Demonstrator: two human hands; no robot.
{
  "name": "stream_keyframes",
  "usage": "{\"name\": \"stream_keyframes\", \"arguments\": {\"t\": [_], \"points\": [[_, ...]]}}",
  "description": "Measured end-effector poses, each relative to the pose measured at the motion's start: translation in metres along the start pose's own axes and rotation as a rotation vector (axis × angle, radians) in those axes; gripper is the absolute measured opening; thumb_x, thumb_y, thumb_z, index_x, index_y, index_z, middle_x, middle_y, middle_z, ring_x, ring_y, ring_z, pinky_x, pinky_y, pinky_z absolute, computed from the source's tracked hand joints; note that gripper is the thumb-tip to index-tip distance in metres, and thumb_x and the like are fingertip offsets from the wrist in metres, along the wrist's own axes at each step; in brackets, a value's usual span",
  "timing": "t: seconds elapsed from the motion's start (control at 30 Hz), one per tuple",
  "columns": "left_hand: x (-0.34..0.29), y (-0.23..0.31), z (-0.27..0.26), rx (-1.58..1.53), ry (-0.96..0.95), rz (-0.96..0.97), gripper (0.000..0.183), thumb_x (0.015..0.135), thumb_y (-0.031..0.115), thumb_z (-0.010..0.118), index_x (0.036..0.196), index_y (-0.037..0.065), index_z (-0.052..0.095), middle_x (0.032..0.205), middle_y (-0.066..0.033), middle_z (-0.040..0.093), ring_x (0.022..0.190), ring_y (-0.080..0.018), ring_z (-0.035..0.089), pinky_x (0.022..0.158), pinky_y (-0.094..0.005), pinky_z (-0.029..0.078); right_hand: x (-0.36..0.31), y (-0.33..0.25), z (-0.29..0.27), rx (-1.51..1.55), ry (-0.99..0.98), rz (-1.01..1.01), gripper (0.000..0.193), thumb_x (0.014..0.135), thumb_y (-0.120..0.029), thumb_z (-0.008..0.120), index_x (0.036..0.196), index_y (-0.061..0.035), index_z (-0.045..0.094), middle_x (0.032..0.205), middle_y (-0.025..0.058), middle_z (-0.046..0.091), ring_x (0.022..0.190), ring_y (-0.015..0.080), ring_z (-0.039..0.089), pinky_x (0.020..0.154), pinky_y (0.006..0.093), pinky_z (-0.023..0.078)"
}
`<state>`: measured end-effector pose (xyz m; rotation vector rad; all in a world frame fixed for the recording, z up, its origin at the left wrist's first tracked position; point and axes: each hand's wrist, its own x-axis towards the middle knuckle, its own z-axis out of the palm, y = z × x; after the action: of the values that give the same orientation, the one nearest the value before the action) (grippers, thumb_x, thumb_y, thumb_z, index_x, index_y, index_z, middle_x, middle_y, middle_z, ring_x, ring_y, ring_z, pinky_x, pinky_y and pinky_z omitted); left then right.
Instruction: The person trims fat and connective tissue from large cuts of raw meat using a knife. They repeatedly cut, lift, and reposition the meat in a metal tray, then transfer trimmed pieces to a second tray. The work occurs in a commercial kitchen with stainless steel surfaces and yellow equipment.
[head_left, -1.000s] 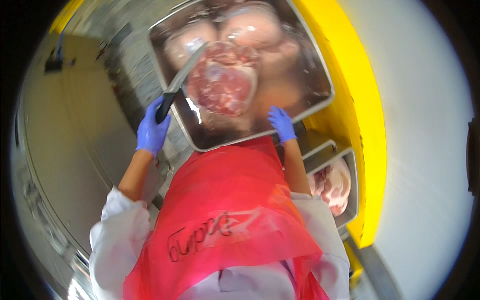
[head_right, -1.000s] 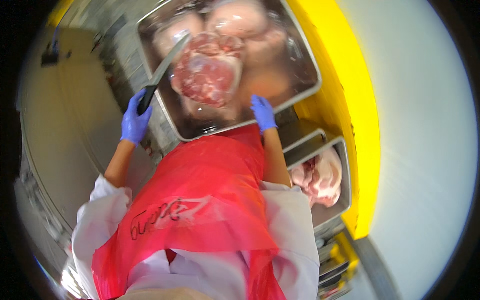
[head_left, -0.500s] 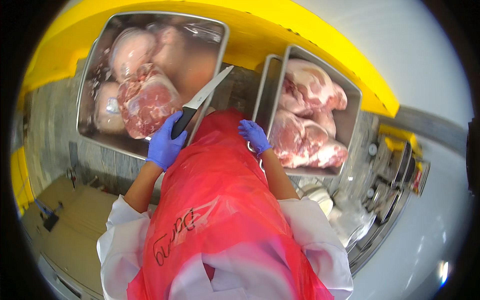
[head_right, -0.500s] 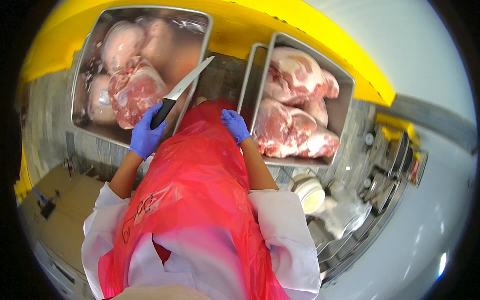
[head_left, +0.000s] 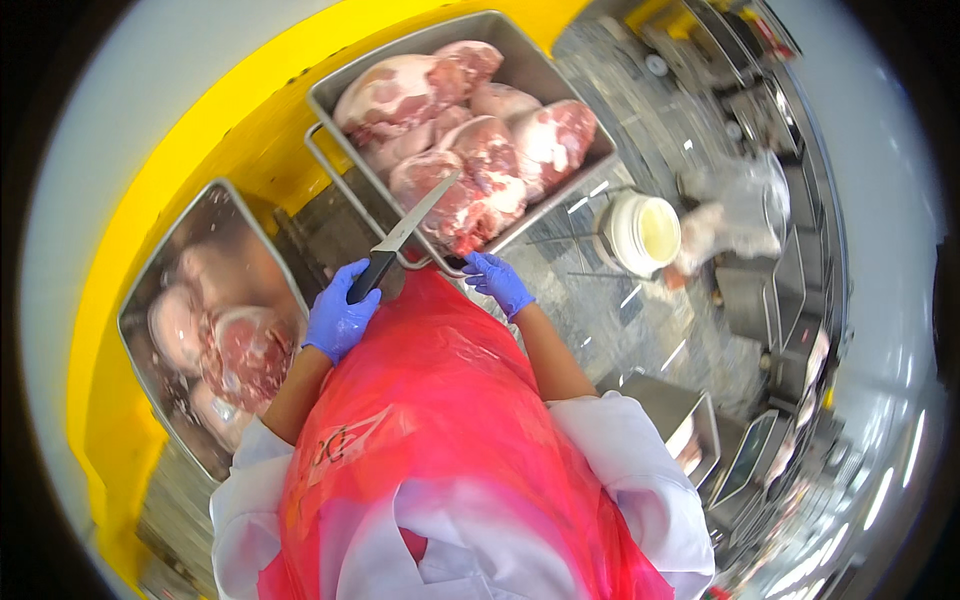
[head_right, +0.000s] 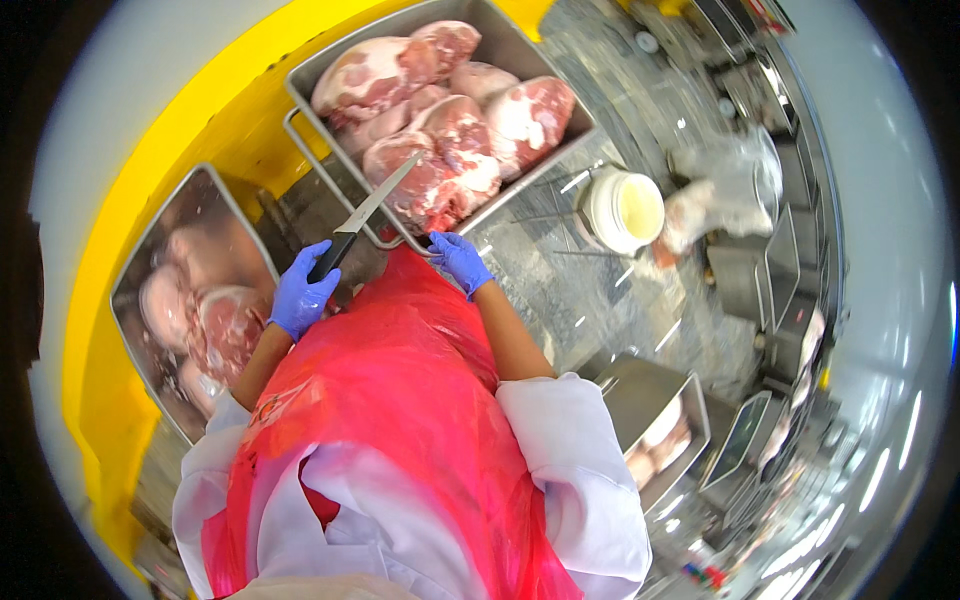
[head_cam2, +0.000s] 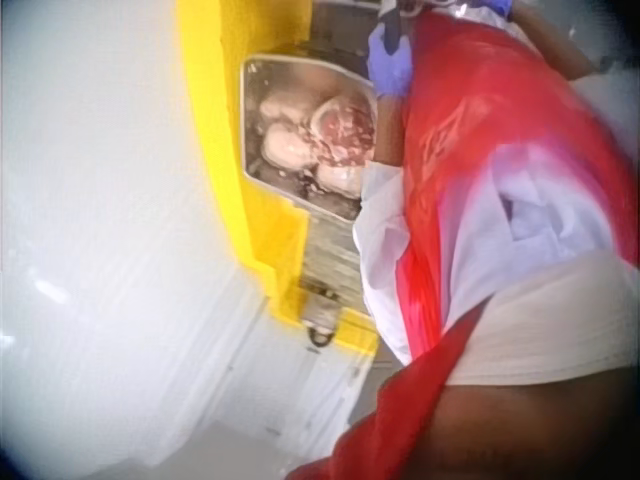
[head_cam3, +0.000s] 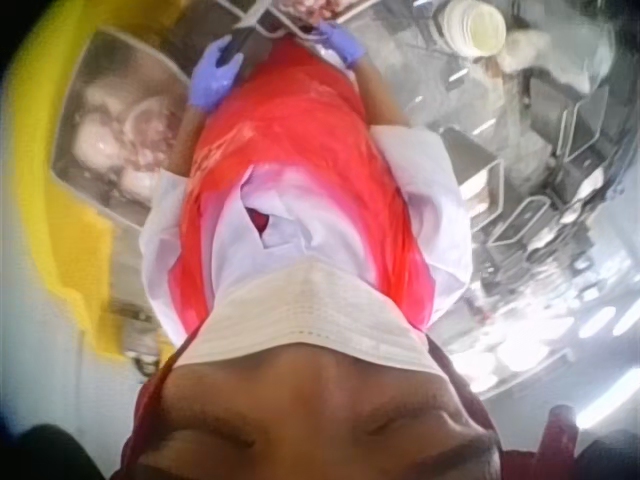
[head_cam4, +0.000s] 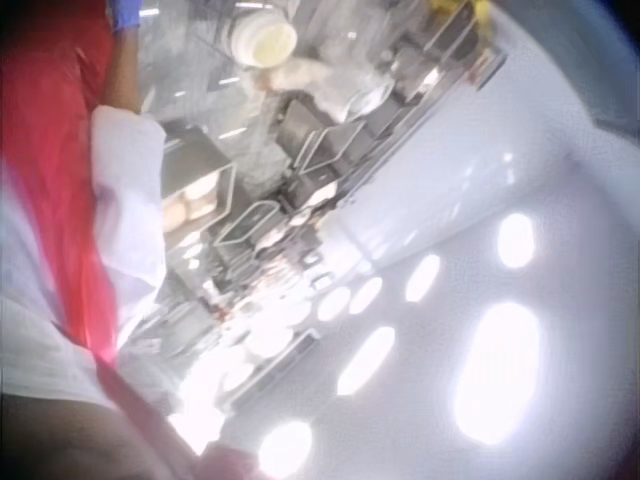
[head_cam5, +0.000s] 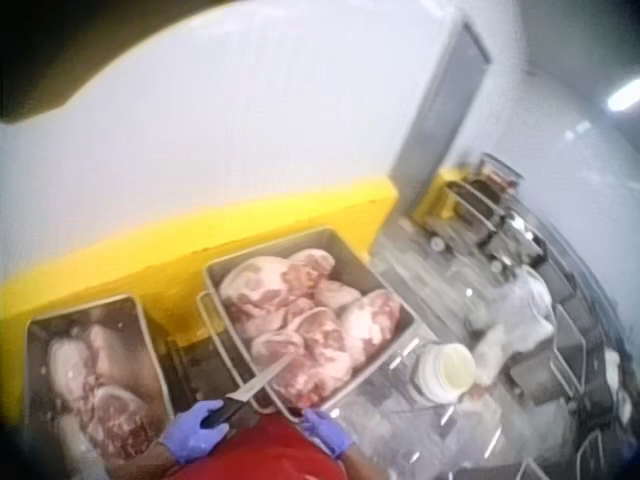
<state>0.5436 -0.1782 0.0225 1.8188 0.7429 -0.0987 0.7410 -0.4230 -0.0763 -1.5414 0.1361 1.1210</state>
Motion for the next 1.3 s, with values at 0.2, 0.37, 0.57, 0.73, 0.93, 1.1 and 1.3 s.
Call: {"name": "stream_keyframes", "arguments": {"t": [0.2, 0.37, 0.57, 0.73, 0.93, 1.1, 1.3], "points": [[0.05, 0.064, 0.079, 0.142, -0.314, 0.307, 0.062, 0.09, 0.023, 0.068, 0.145, 0.006, 0.044, 0.128, -0.0209, 0.061, 0.116, -0.0305, 0.062, 0.099, -0.038, 0.048, -0.041, 0.01, -0.071, 0.088, 0.001, 0.009, 0.048, 0.101, -0.048, 0.052, 0.13, -0.0112, 0.061, 0.112, 0.0071, 0.068, 0.099, 0.0191, 0.066, 0.088, 0.035, 0.052], [0.082, 0.161, 0.188, 0.189, -0.63, 0.306, 0.06, 0.09, 0.024, 0.066, 0.143, 0.005, 0.046, 0.122, -0.0172, 0.062, 0.105, -0.024, 0.062, 0.091, -0.0353, 0.049, -0.06, 0.055, -0.161, 0.196, 0.177, 0.038, 0.048, 0.099, -0.05, 0.055, 0.125, -0.0105, 0.062, 0.109, 0.0068, 0.068, 0.094, 0.02, 0.065, 0.082, 0.034, 0.051], [0.143, 0.198, 0.419, 0.277, -0.604, 0.422, 0.057, 0.088, 0.028, 0.068, 0.136, 0.004, 0.051, 0.116, -0.0233, 0.065, 0.103, -0.0317, 0.065, 0.091, -0.039, 0.05, -0.092, 0.096, -0.272, 0.255, 0.28, 0.112, 0.052, 0.1, -0.053, 0.051, 0.128, -0.0101, 0.06, 0.112, 0.007, 0.069, 0.098, 0.0214, 0.066, 0.087, 0.0362, 0.049], [0.172, 0.248, 0.564, 0.274, -0.593, 0.274, 0.049, 0.085, 0.03, 0.064, 0.124, 0.001, 0.057, 0.115, -0.0253, 0.066, 0.107, -0.0371, 0.065, 0.09, -0.0433, 0.051, -0.135, 0.14, -0.347, 0.374, 0.43, 0.048, 0.053, 0.1, -0.052, 0.052, 0.13, -0.0086, 0.059, 0.116, 0.0079, 0.069, 0.101, 0.0234, 0.066, 0.089, 0.0374, 0.048], [0.219, 0.232, 0.657, 0.198, -0.484, 0.249, 0.034, 0.091, 0.021, 0.053, 0.12, 0.005, 0.06, 0.119, -0.0256, 0.065, 0.112, -0.0416, 0.063, 0.095, -0.0484, 0.05, -0.155, 0.181, -0.377, 0.502, 0.507, 0.156, 0.057, 0.099, -0.054, 0.05, 0.133, -0.0093, 0.056, 0.115, 0.0064, 0.068, 0.101, 0.0229, 0.065, 0.088, 0.0378, 0.048], [0.203, 0.15, 0.595, 0.299, -0.576, 0.359, 0.034, 0.09, 0.028, 0.062, 0.113, 0.003, 0.064, 0.113, -0.0238, 0.068, 0.106, -0.0385, 0.066, 0.09, -0.047, 0.052, -0.102, 0.185, -0.375, 0.373, 0.314, 0.222, 0.055, 0.099, -0.054, 0.05, 0.133, -0.0106, 0.057, 0.114, 0.0071, 0.068, 0.097, 0.0233, 0.065, 0.087, 0.0385, 0.047], [0.107, 0.072, 0.393, 0.093, -0.374, 0.043, 0.037, 0.09, 0.027, 0.065, 0.119, 0.004, 0.067, 0.108, -0.0163, 0.071, 0.096, -0.0317, 0.068, 0.09, -0.0401, 0.052, -0.003, 0.132, -0.35, -0.026, 0.023, 0.154, 0.05, 0.101, -0.049, 0.05, 0.132, -0.0115, 0.059, 0.117, 0.0089, 0.068, 0.099, 0.0237, 0.066, 0.086, 0.0378, 0.048]]}}
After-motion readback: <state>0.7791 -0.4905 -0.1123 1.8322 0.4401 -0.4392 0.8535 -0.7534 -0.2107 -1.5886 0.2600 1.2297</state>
